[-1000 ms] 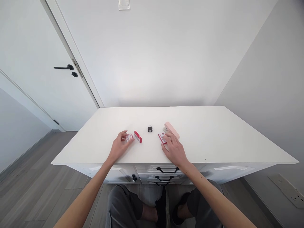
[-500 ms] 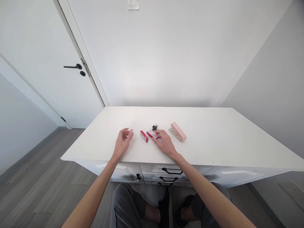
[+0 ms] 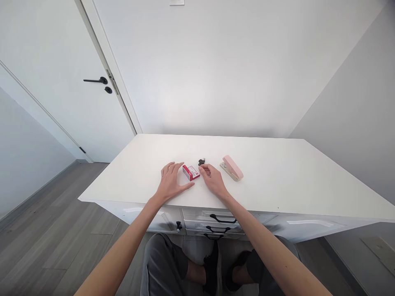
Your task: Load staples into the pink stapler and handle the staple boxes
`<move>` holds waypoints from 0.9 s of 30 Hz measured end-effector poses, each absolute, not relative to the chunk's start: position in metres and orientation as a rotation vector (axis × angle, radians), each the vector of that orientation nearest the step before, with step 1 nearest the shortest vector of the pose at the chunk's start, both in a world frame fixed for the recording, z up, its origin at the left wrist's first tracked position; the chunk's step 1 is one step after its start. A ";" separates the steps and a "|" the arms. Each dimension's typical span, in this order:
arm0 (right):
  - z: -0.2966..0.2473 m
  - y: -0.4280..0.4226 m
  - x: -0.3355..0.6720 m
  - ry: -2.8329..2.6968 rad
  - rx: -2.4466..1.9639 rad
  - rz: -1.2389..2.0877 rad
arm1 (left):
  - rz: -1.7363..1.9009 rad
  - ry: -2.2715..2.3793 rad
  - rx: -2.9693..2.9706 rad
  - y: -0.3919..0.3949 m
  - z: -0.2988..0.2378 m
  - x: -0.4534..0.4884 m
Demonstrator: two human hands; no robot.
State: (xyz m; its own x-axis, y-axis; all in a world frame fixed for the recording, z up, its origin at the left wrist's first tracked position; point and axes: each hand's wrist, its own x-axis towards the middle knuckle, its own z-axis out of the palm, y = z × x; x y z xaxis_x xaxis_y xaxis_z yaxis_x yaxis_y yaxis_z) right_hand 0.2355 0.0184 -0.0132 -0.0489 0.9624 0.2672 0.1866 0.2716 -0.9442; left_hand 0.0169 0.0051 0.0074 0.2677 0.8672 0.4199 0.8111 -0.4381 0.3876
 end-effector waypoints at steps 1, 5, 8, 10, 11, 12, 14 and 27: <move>-0.013 0.018 0.236 -1.483 -1.134 0.922 | 0.914 1.604 2.426 0.006 0.009 0.021; -0.013 0.017 0.235 -1.491 -1.165 0.914 | 1.134 1.542 2.193 0.007 0.017 0.028; -0.015 0.016 0.234 -1.556 -1.163 0.876 | 1.375 1.486 1.747 0.002 0.026 0.017; -0.017 0.015 0.234 -1.662 -1.152 0.817 | 1.457 1.506 1.591 -0.002 0.030 0.001; -0.017 0.015 0.233 -1.724 -1.149 0.774 | 1.458 1.557 1.589 -0.004 0.031 -0.008; -0.018 0.015 0.232 -1.787 -1.149 0.723 | 1.429 1.629 1.630 -0.005 0.031 -0.019; -0.019 0.016 0.226 -1.885 -1.173 0.620 | 1.307 1.777 1.763 -0.006 0.029 -0.041; -0.012 0.022 0.198 -1.873 -1.140 0.805 | 0.836 1.729 2.548 -0.011 0.015 -0.062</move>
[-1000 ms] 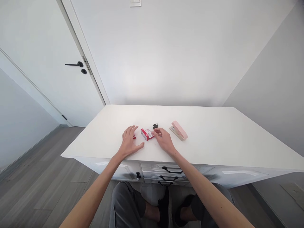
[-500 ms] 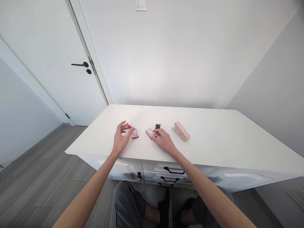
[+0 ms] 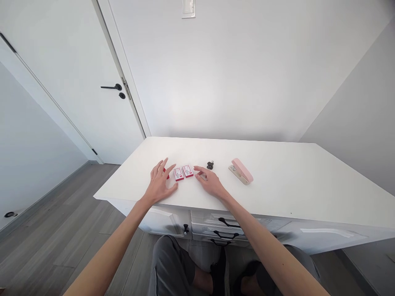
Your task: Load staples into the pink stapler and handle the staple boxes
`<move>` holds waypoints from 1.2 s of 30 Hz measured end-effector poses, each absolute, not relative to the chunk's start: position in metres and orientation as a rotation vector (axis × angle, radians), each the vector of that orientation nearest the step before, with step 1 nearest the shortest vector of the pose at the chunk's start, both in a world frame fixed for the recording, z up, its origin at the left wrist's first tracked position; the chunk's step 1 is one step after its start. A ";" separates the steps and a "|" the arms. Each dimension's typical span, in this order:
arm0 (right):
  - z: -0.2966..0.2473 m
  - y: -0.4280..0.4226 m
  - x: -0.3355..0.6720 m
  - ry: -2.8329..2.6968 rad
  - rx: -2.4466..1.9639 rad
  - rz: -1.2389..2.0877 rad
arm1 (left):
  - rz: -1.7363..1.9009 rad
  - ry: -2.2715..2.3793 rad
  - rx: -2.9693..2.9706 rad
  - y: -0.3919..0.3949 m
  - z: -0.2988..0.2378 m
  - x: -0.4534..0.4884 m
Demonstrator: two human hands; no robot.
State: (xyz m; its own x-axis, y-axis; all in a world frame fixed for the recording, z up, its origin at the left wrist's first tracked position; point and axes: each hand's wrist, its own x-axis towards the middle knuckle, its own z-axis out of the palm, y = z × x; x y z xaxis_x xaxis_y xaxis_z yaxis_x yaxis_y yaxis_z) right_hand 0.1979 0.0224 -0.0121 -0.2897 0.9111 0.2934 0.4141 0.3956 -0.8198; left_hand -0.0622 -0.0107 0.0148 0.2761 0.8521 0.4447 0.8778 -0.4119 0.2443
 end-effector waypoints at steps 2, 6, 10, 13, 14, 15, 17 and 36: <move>-0.012 0.020 0.199 -1.840 -1.123 0.805 | -0.751 -1.582 -2.510 -0.008 0.014 -0.054; -0.014 0.020 0.197 -1.719 -1.106 0.756 | -0.639 -1.611 -2.473 0.004 0.009 -0.042; -0.019 0.021 0.200 -1.481 -1.251 0.590 | -0.674 -1.708 -2.354 0.006 0.003 -0.045; -0.023 0.024 0.202 -1.452 -1.362 0.501 | -0.701 -1.756 -2.334 -0.002 0.001 -0.056; -0.024 0.025 0.201 -1.483 -1.400 0.475 | -0.704 -1.763 -2.337 -0.006 0.001 -0.060; -0.025 0.026 0.200 -1.518 -1.443 0.451 | -0.705 -1.764 -2.340 -0.009 0.001 -0.063; -0.025 0.030 0.195 -1.591 -1.534 0.437 | -0.701 -1.751 -2.341 -0.014 0.001 -0.067; -0.024 0.007 0.228 -1.991 -1.072 0.347 | -0.435 -1.624 -2.439 0.006 0.005 -0.035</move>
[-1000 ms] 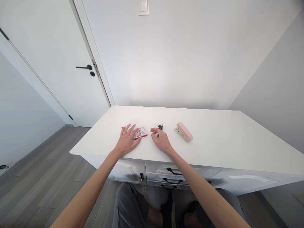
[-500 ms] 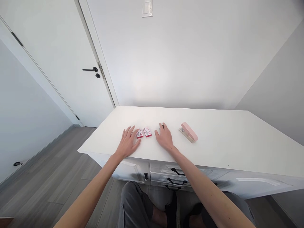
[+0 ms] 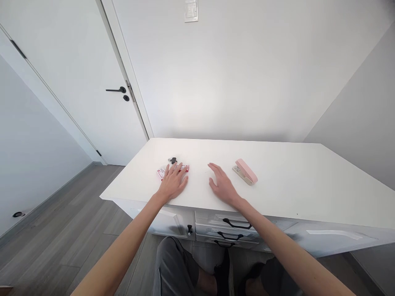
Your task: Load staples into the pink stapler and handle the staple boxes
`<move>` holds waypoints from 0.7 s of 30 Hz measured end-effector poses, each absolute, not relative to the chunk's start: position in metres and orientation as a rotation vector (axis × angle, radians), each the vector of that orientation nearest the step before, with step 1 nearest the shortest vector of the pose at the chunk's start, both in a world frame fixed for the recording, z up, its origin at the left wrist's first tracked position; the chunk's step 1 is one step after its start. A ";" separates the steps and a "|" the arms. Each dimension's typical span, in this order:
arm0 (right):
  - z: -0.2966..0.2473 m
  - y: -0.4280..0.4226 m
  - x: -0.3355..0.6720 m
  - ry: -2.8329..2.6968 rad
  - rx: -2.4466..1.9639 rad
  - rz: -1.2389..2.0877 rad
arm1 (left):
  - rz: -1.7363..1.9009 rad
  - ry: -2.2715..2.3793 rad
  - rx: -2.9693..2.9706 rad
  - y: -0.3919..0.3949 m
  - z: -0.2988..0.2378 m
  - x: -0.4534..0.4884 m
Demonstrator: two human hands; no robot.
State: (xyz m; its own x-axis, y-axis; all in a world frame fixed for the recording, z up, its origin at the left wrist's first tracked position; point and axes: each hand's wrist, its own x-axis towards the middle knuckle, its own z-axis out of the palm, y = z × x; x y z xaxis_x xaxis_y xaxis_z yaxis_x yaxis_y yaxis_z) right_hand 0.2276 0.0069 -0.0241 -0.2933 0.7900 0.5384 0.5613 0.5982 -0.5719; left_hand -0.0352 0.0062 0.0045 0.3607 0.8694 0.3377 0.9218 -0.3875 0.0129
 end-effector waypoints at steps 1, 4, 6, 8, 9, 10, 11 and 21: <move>-0.022 0.002 0.242 -1.995 -1.071 0.228 | -0.465 -1.654 -2.382 0.006 0.003 -0.035; -0.016 -0.005 0.290 -1.908 -1.140 -0.089 | -0.543 -1.736 -2.219 0.008 0.000 -0.035; -0.014 -0.005 0.318 -1.845 -1.235 -0.204 | -0.569 -1.770 -2.120 0.011 -0.001 -0.034; -0.016 -0.004 0.339 -1.776 -1.363 -0.226 | -0.571 -1.785 -2.045 0.015 0.000 -0.034; -0.017 -0.004 0.345 -1.744 -1.426 -0.190 | -0.567 -1.796 -2.013 0.018 0.001 -0.035; -0.020 -0.003 0.350 -1.717 -1.481 -0.134 | -0.562 -1.818 -1.983 0.022 0.001 -0.035; -0.022 -0.002 0.353 -1.696 -1.523 -0.062 | -0.555 -1.853 -1.955 0.026 0.002 -0.035; -0.031 0.007 0.355 -1.772 -1.539 0.266 | -0.529 -2.056 -2.121 0.063 0.011 -0.036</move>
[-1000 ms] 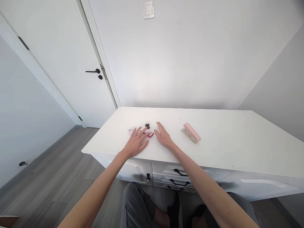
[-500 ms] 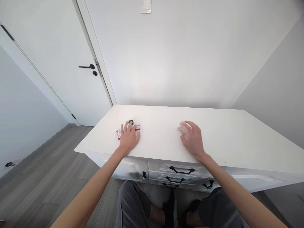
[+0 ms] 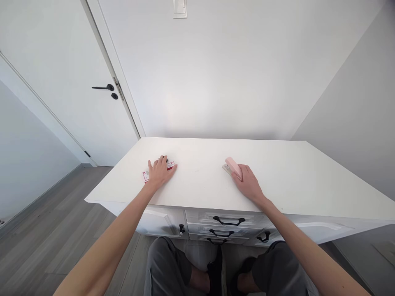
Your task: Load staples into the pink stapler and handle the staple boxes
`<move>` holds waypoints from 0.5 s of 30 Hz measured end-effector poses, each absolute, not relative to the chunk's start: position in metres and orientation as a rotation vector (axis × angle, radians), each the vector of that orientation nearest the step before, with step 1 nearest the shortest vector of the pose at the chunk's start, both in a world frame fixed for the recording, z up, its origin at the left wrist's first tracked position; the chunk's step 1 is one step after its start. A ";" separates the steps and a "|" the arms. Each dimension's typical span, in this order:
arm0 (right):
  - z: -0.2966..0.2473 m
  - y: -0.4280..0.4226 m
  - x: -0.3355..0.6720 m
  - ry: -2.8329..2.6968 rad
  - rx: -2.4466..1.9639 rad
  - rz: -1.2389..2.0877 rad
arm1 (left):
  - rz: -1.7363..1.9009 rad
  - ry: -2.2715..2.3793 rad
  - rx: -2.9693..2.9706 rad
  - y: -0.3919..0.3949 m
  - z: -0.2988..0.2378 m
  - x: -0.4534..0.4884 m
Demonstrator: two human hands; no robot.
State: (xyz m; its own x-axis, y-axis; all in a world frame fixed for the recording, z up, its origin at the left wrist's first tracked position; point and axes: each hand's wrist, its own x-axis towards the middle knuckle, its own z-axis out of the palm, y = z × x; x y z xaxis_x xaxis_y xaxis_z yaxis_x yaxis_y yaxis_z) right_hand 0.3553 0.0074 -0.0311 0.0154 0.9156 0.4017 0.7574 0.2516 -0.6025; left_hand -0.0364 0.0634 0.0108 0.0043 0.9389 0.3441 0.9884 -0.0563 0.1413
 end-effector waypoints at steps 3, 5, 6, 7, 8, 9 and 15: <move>-0.031 0.007 0.355 -1.792 -1.553 0.242 | -0.539 -2.032 -2.212 0.071 0.011 -0.035; -0.031 0.007 0.355 -1.800 -1.558 0.223 | -0.502 -2.022 -2.285 0.076 0.012 -0.035; -0.031 0.007 0.355 -1.801 -1.561 0.219 | -0.473 -2.008 -2.323 0.077 0.013 -0.036; -0.031 0.007 0.355 -1.800 -1.563 0.221 | -0.442 -1.984 -2.359 0.078 0.014 -0.037; -0.031 0.007 0.356 -1.795 -1.567 0.226 | -0.412 -1.956 -2.391 0.078 0.015 -0.038; -0.030 0.007 0.356 -1.792 -1.571 0.234 | -0.387 -1.924 -2.416 0.077 0.017 -0.040; -0.030 0.006 0.357 -1.781 -1.581 0.252 | -0.384 -1.834 -2.413 0.051 0.028 -0.070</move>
State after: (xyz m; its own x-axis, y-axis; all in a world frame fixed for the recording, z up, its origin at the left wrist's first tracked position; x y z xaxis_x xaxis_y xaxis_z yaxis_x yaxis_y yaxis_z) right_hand 0.3570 0.0062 -0.0297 0.0218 0.9228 0.3846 0.7797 0.2252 -0.5843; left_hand -0.0696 0.0513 0.0281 0.2492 0.9357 0.2497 0.9574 -0.2769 0.0823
